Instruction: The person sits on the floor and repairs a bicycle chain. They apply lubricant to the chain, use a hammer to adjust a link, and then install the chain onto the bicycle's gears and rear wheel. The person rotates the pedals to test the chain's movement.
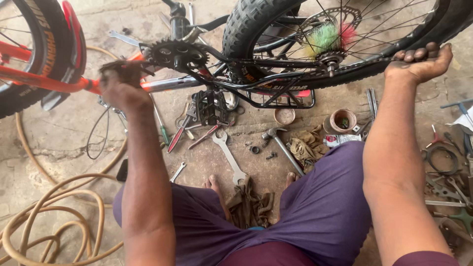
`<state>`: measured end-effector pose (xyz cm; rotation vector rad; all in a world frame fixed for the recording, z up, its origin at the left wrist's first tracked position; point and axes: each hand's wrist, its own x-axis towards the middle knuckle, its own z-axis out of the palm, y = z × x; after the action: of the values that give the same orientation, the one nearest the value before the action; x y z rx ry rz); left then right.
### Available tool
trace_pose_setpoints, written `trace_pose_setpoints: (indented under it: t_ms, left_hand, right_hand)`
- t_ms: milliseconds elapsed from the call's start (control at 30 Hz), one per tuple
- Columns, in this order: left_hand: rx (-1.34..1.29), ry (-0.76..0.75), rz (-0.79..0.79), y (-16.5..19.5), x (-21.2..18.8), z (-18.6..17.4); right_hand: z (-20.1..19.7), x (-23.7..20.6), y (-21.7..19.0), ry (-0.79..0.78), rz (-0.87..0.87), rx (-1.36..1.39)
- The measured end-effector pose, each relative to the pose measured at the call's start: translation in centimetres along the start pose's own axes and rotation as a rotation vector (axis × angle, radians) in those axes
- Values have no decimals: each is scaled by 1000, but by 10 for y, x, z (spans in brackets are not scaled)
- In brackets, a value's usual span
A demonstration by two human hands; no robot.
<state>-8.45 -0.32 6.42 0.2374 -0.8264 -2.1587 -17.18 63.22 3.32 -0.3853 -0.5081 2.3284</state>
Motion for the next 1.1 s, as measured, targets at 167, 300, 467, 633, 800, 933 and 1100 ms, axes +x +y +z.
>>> trace_pose_setpoints:
  t_ms: [167, 300, 467, 633, 800, 933, 1100]
  left_hand:
    - [-113, -115, 1, 29, -3, 8]
    - [-67, -164, -9, 25, -8, 17]
    - [-77, -158, -98, 10, -4, 17]
    - [106, -85, -176, -19, -17, 19]
    - [375, 161, -249, -17, -30, 6]
    - [345, 130, 112, 5, -14, 21]
    - [208, 32, 302, 25, -8, 52]
  right_hand:
    - [-4, 8, -9, -80, 50, 69]
    - [-16, 5, -14, -228, 41, 38]
    - [-12, 15, -24, -11, 7, 120]
    - [-1, 37, -48, -56, -93, 352]
    - [-10, 10, -47, -20, -276, -447]
    - [14, -30, -55, -438, -188, -545]
    - [57, -127, 11, -944, -217, -569]
